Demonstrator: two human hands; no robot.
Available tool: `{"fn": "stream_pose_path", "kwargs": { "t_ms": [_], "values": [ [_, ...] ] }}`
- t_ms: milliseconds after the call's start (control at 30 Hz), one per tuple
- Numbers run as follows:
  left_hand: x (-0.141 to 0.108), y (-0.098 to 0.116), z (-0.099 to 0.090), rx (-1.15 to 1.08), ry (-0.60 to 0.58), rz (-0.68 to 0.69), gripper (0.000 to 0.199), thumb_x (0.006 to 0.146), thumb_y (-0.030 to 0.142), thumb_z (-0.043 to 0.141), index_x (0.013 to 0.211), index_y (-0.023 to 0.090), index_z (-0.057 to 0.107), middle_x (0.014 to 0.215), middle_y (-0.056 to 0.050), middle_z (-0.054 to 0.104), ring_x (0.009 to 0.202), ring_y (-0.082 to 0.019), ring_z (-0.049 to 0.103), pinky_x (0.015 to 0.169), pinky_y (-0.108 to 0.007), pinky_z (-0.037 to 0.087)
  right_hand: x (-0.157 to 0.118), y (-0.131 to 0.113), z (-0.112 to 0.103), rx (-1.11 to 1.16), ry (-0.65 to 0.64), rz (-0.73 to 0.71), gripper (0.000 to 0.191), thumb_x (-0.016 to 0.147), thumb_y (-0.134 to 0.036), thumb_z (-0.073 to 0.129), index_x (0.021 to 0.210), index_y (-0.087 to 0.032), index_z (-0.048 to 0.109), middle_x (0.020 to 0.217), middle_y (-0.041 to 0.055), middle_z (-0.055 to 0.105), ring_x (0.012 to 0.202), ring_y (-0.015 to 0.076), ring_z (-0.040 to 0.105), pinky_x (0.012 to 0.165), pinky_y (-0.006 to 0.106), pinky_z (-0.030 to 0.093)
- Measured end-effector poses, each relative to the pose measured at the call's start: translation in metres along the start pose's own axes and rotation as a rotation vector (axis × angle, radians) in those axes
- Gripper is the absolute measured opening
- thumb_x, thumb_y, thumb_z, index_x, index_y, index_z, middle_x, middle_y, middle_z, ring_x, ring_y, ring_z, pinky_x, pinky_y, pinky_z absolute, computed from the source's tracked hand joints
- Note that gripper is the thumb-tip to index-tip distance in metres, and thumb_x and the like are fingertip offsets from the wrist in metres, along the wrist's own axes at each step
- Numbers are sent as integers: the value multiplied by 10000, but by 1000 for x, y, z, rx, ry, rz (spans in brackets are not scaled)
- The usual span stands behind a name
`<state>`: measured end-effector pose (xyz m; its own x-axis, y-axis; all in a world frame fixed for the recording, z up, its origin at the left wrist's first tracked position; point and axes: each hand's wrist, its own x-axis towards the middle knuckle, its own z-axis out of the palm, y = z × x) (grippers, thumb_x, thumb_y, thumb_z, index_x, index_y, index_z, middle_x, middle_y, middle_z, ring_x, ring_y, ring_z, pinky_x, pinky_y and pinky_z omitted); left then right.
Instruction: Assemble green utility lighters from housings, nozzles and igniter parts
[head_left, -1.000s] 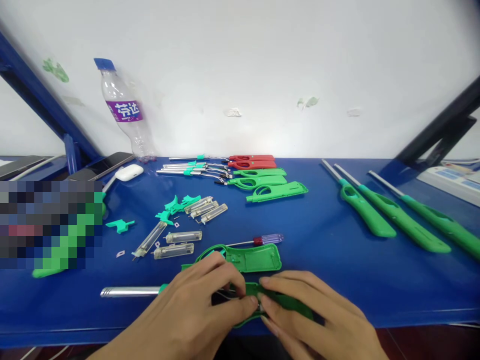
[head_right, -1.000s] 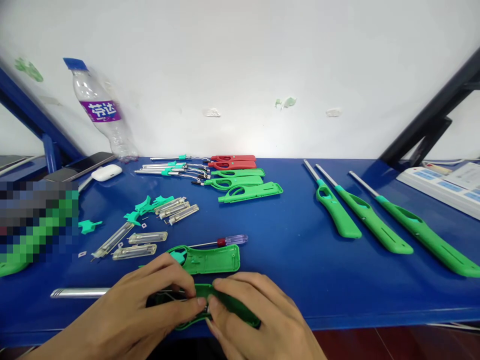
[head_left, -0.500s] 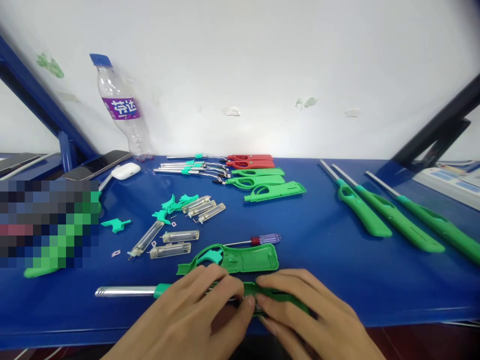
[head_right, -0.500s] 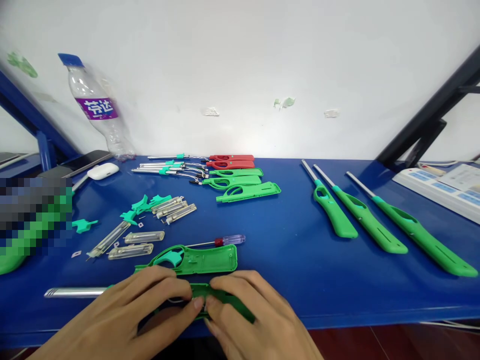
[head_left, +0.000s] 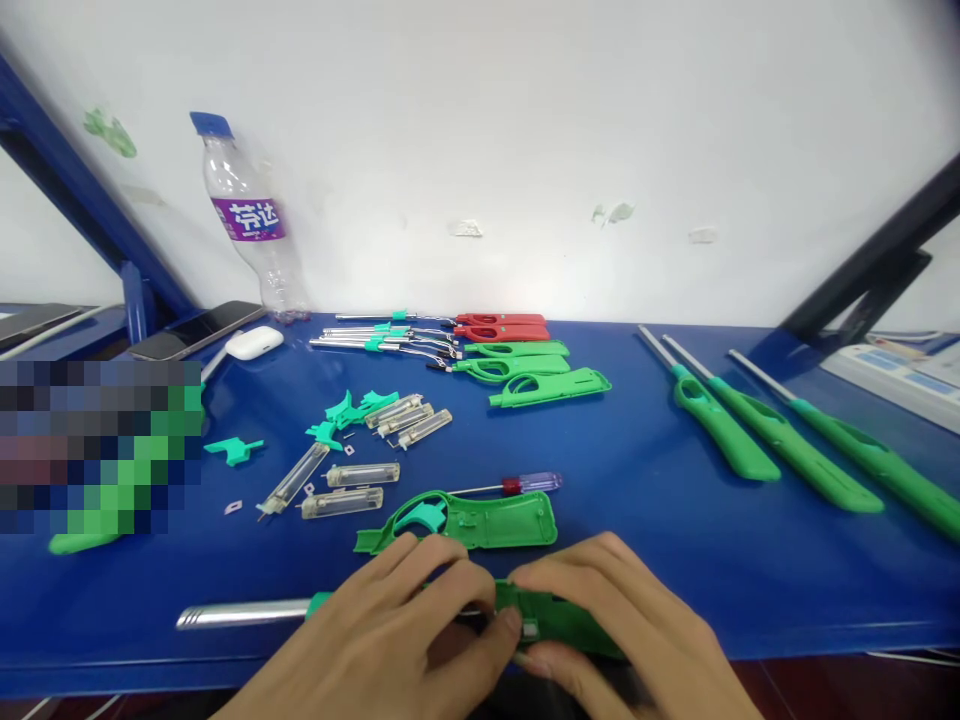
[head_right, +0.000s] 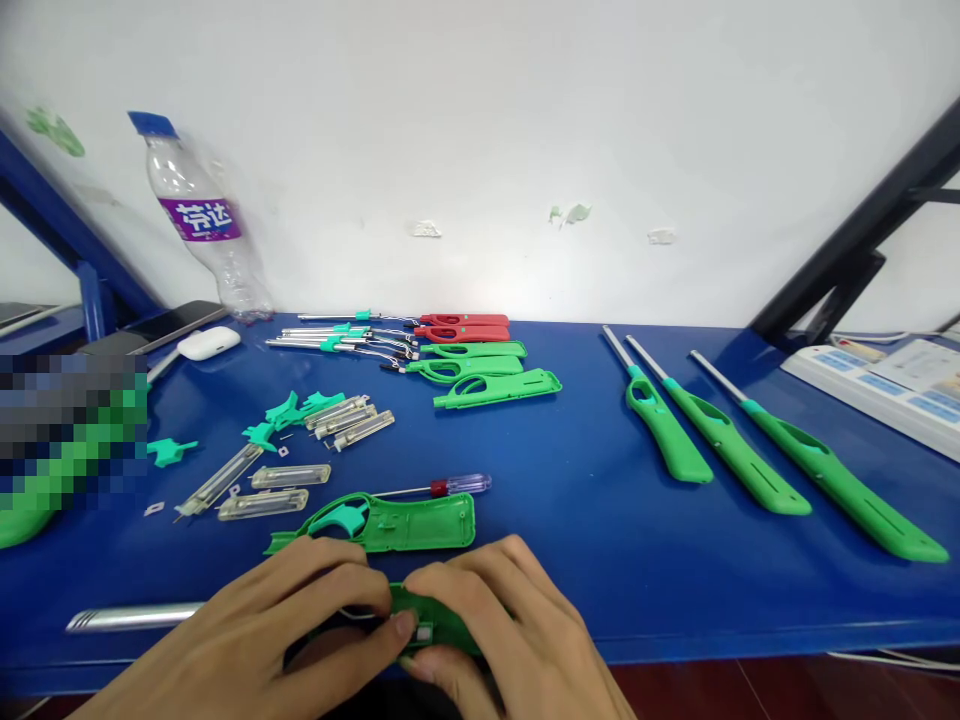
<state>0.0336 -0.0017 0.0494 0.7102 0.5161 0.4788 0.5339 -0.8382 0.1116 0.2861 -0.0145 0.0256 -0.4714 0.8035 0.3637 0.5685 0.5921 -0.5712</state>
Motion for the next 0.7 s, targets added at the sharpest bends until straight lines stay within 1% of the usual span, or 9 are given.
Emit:
{"fn": "stream_pose_path", "kwargs": {
  "t_ms": [100,200,267,333,367,433,533,600,700],
  "values": [
    [2,-3,-2,-58,-78,-10,376,1226,240,332,1218,235,708,1081,11,763,996,-164,673,934,-261,533,0,5,2,-24,27,-39,361,1031,-228,756,1339,-366,629,1165,-52,772,1035,128,757,925,160,613],
    [1,-4,-8,-119,-104,-47,297,1215,303,409,1303,264,691,1129,8,766,1076,-173,681,1010,-254,532,-2,9,4,-53,50,-89,344,1055,-252,727,1372,-339,626,1182,-19,775,1054,136,766,941,165,622],
    [-3,-6,-15,-152,-137,-94,288,1182,230,461,1385,297,655,1217,7,753,1168,-180,662,1099,-262,505,-3,11,4,-70,65,-109,354,1071,-273,706,1407,-328,611,1181,-10,780,1055,134,774,942,159,624],
    [-12,-10,-24,-142,-166,-154,459,1100,66,461,1441,329,619,1319,6,725,1275,-184,624,1193,-294,458,-4,11,4,-91,73,-117,371,1086,-303,687,1445,-319,596,1185,-1,784,1056,134,781,937,157,629],
    [-18,-13,-28,-118,-97,-155,534,1051,12,437,1414,351,633,1302,13,728,1282,-187,621,1186,-299,468,-5,12,4,-106,74,-119,366,1090,-316,680,1448,-318,599,1186,2,786,1052,134,784,926,159,634],
    [-32,-21,-33,-47,-154,-217,602,1006,-12,436,1437,364,624,1356,-9,714,1354,-222,607,1186,-361,502,-5,13,4,-148,72,-143,338,1095,-329,673,1430,-329,627,1202,9,788,1041,141,791,901,181,651],
    [-52,-30,-36,57,-243,-250,587,1012,65,491,1499,373,606,1451,-30,697,1420,-290,605,1185,-458,545,-4,16,3,-217,75,-207,311,1082,-304,683,1391,-347,683,1241,25,785,1027,161,800,861,228,677],
    [-59,-33,-36,105,-284,-251,576,1027,112,517,1525,393,590,1465,-14,696,1408,-289,627,1186,-467,558,-4,18,3,-245,65,-239,329,1073,-271,681,1390,-353,704,1258,38,782,1014,169,804,830,241,686],
    [-59,-31,-35,106,-345,-263,565,1040,125,523,1515,424,592,1408,13,720,1347,-258,670,1209,-464,544,-4,20,2,-266,33,-249,348,1062,-238,679,1374,-383,729,1250,29,784,992,167,807,805,243,688]
  ]
}}
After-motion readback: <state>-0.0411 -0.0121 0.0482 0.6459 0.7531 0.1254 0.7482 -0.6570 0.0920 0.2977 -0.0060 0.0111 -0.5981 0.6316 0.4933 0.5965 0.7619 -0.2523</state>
